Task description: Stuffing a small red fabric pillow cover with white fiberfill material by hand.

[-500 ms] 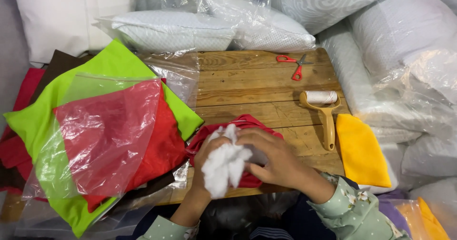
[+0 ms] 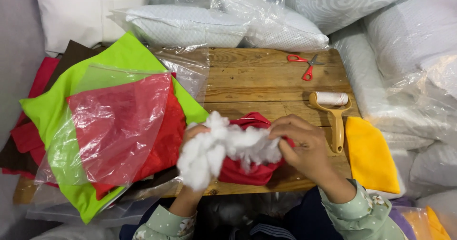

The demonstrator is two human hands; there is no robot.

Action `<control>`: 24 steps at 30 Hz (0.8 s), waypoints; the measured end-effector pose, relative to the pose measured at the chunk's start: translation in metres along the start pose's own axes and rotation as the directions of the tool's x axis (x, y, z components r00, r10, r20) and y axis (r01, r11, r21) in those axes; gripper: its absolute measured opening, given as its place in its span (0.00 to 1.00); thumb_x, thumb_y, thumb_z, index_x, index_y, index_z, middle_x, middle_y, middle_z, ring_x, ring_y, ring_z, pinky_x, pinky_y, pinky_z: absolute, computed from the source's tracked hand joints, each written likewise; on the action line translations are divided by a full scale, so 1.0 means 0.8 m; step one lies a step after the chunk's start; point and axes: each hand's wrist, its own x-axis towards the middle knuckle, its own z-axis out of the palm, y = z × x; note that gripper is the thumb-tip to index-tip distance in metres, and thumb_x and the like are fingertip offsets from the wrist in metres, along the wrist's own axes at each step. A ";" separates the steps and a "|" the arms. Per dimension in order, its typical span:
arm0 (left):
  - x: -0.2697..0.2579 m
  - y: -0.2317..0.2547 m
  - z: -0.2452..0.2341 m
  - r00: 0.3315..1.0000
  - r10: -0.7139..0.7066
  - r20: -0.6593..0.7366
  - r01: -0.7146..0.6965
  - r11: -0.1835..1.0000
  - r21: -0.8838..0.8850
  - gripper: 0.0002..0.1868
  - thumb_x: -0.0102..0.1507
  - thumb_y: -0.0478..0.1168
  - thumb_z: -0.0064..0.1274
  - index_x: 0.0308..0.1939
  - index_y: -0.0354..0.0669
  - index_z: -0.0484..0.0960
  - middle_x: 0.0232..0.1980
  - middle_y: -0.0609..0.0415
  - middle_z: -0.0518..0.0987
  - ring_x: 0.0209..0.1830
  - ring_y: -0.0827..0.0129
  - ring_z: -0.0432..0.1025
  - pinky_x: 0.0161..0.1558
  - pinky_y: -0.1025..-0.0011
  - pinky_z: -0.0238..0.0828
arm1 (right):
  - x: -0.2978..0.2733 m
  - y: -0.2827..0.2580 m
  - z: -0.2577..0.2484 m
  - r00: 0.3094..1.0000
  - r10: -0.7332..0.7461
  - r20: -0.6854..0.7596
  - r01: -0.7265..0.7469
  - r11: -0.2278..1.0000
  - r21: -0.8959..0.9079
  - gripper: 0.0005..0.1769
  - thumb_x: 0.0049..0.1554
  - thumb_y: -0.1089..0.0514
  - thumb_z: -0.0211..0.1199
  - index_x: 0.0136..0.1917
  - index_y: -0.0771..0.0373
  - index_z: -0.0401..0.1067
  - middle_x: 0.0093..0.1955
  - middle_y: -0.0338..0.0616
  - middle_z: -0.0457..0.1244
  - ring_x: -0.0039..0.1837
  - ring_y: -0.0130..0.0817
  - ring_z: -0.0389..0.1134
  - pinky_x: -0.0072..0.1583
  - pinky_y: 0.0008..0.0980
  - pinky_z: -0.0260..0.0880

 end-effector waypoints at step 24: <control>-0.015 0.012 0.016 0.804 -0.484 0.344 0.338 0.849 0.406 0.21 0.61 0.43 0.54 0.55 0.34 0.73 0.42 0.36 0.79 0.43 0.44 0.80 0.45 0.56 0.80 | -0.048 0.065 0.097 0.603 0.588 0.540 -0.245 0.780 -0.576 0.22 0.56 0.51 0.60 0.57 0.68 0.67 0.47 0.61 0.69 0.53 0.58 0.73 0.53 0.51 0.75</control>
